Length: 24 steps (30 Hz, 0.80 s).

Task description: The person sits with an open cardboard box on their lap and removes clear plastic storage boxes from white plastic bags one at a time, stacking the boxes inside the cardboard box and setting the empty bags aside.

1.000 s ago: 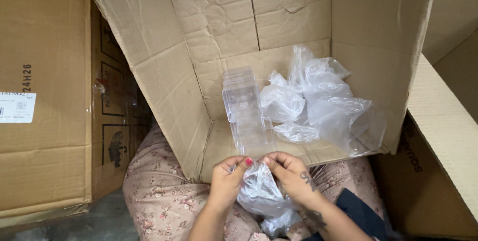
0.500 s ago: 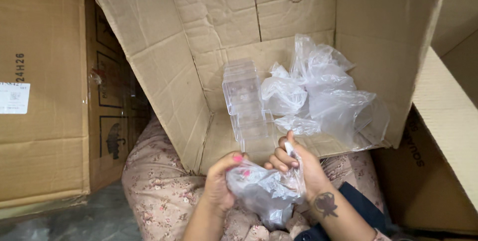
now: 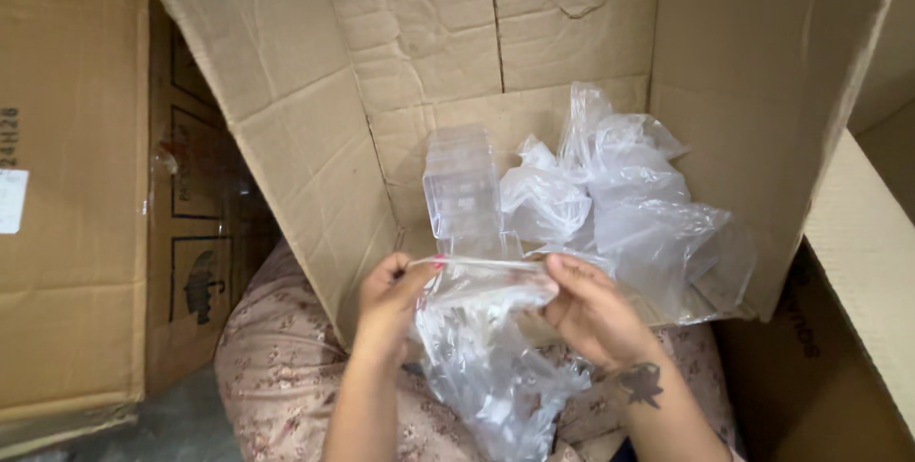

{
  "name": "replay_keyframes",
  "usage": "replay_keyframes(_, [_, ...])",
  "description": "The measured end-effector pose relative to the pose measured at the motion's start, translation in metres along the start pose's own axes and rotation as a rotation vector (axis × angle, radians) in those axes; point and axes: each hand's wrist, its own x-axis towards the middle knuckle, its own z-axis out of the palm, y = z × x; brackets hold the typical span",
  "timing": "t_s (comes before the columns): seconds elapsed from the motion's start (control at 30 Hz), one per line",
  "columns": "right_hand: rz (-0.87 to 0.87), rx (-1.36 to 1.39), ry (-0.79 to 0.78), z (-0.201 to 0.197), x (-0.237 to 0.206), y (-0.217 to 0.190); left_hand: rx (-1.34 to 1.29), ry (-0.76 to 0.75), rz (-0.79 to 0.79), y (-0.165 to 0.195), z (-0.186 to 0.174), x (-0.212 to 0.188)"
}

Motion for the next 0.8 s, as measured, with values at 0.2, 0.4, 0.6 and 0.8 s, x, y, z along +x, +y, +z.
replay_keyframes(0.2, [-0.279, -0.097, 0.224, -0.016, 0.029, 0.031, 0.394, 0.198, 0.152, -0.033, 0.012, 0.007])
replay_keyframes(0.4, [-0.220, -0.228, 0.231, -0.020, 0.034, 0.041, 0.301, 0.125, 0.185, -0.031, 0.019, 0.006])
replay_keyframes(0.6, [-0.334, -0.529, 0.237, -0.017, 0.035, 0.042, 0.222, 0.065, 0.266, -0.042, 0.018, 0.011])
replay_keyframes(0.8, [-0.494, -0.646, 0.313, -0.022, 0.042, 0.052, 0.244, 0.063, 0.179, -0.046, 0.014, 0.013])
